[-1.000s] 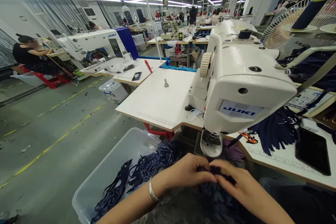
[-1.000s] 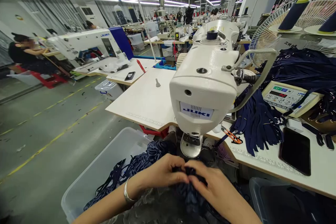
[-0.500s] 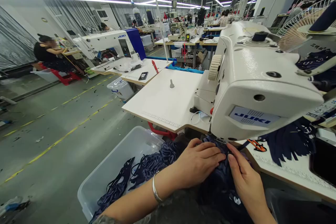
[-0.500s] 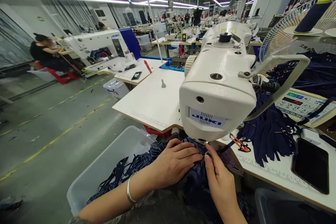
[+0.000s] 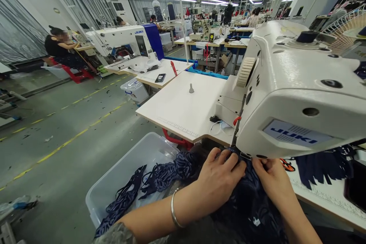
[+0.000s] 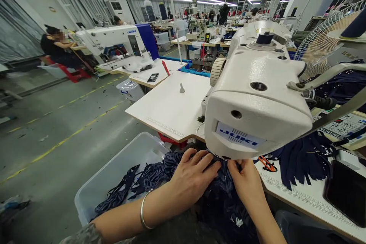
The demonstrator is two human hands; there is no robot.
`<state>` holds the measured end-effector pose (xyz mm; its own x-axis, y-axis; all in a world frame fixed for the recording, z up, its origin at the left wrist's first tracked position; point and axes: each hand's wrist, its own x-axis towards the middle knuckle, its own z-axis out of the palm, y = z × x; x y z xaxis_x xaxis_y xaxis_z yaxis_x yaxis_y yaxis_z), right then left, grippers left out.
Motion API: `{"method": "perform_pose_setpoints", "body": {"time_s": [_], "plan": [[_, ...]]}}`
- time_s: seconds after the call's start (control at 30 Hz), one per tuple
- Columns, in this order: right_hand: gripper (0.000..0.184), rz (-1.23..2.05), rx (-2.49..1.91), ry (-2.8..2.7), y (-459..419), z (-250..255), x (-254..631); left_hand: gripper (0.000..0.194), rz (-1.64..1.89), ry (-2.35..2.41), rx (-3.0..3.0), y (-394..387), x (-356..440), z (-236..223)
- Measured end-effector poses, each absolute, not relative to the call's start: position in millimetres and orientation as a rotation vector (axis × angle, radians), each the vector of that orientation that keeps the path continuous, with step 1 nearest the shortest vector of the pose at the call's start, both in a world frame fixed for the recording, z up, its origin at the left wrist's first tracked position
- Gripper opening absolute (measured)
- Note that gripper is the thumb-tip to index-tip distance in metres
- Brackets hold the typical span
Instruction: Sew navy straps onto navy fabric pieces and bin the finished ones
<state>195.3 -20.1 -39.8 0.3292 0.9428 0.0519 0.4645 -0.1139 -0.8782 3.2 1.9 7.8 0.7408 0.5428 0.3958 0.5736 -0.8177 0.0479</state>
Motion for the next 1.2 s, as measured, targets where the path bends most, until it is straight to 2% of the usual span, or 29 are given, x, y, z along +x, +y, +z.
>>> {"method": "perform_pose_setpoints", "body": {"time_s": [0.27,0.5,1.2], "plan": [[0.023,0.789,-1.732,-1.284,-18,-29,197,0.021,-0.582,-0.958,-2.816,0,9,2],[0.027,0.830,-1.732,-1.270,-18,-30,198,0.026,-0.549,-0.974,-2.801,-3,10,1],[0.034,0.718,-1.949,-1.404,-17,-26,197,0.025,-0.650,-0.962,-2.702,-4,10,-4]]}}
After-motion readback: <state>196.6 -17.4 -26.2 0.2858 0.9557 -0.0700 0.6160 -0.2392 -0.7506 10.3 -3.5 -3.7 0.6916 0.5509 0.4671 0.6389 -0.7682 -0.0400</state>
